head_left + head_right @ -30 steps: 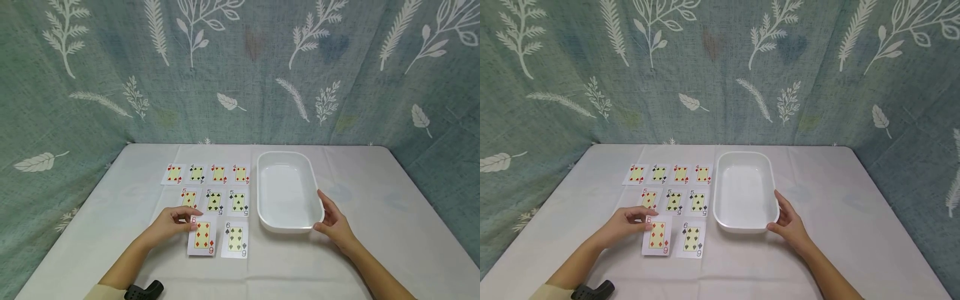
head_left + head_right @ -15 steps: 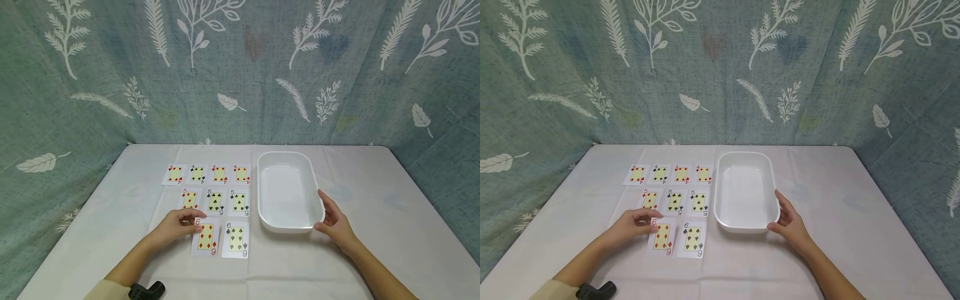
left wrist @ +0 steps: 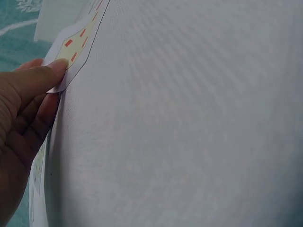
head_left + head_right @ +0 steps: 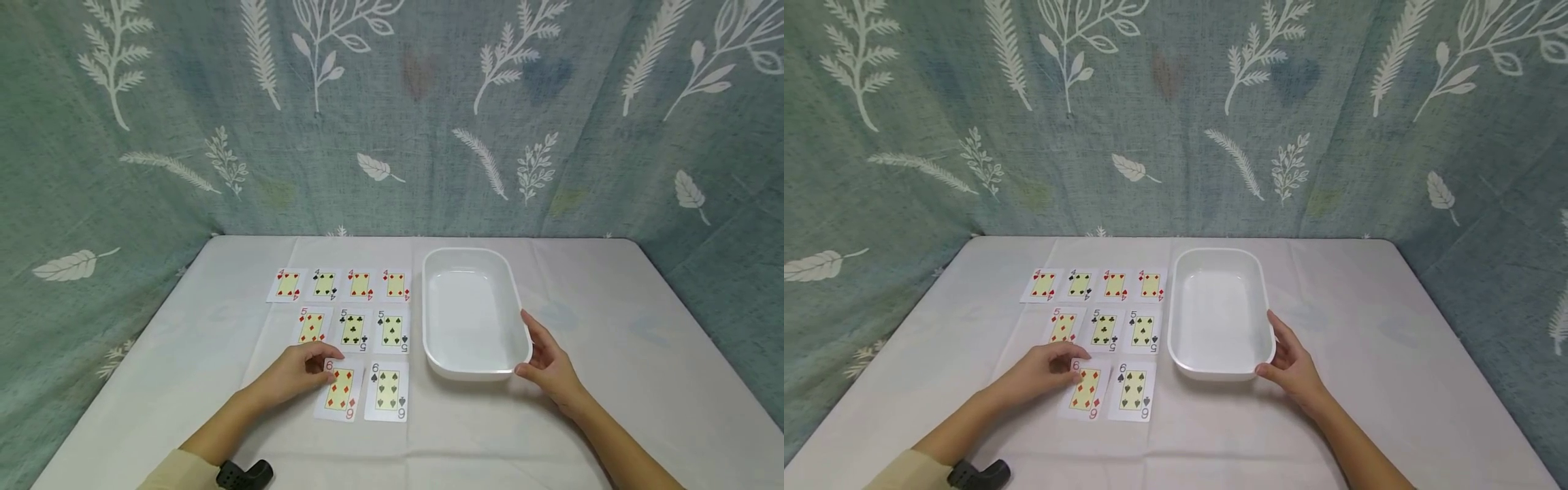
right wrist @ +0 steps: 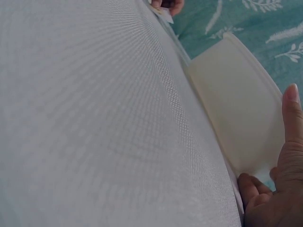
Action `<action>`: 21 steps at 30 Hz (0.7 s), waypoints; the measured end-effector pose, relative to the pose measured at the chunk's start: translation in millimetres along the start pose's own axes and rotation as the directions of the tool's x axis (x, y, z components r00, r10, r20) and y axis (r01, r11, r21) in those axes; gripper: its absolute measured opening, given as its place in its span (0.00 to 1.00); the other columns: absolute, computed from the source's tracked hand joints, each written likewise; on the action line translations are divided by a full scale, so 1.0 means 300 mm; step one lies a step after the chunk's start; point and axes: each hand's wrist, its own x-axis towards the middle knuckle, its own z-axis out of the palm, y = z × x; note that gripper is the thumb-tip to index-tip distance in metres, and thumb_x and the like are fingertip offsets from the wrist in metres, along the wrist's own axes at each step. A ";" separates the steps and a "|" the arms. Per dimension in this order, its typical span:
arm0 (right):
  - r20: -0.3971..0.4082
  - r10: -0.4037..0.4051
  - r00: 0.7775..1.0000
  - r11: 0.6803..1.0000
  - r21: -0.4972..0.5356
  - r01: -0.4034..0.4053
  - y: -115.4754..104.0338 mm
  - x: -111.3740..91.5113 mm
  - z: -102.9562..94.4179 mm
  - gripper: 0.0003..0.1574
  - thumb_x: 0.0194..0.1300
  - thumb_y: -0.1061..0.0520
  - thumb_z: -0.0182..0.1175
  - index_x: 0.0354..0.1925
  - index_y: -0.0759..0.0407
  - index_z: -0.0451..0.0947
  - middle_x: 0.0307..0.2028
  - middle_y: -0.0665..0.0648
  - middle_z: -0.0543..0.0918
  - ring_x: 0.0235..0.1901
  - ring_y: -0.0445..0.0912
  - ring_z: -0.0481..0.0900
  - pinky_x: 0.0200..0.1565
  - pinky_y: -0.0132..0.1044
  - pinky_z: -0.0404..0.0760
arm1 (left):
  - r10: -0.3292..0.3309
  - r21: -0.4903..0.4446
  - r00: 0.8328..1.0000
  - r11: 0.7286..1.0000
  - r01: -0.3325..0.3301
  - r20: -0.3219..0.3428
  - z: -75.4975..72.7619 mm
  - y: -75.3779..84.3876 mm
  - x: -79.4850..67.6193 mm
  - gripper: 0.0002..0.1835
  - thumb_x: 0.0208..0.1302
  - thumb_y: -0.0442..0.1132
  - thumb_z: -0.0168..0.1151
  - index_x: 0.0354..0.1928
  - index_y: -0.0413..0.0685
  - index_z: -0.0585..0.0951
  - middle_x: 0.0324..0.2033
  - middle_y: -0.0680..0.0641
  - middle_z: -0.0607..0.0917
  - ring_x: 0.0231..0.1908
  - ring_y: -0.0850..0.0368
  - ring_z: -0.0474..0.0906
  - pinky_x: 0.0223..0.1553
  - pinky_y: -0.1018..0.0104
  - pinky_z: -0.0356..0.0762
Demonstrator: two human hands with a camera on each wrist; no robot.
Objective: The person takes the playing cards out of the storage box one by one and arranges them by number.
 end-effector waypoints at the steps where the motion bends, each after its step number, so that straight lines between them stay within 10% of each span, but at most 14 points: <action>1: 0.001 0.003 1.000 1.000 0.002 -0.003 0.000 0.000 0.001 0.53 0.55 0.68 0.66 0.72 0.64 0.49 0.63 0.46 0.71 0.50 0.40 0.77 0.45 0.27 0.79 | -0.006 0.010 1.000 1.000 0.006 0.002 -0.001 -0.001 -0.002 0.15 0.54 0.37 0.70 0.45 0.48 0.82 0.30 0.54 0.79 0.31 0.65 0.72 0.33 0.73 0.72; 21: -0.004 0.022 1.000 1.000 -0.019 -0.022 0.005 0.001 -0.004 0.54 0.55 0.67 0.67 0.72 0.63 0.49 0.63 0.43 0.69 0.51 0.39 0.76 0.45 0.28 0.79 | 0.038 0.123 0.999 0.991 -0.043 0.039 -0.006 0.019 -0.001 0.16 0.52 0.35 0.71 0.44 0.46 0.80 0.29 0.55 0.75 0.30 0.67 0.69 0.31 0.74 0.71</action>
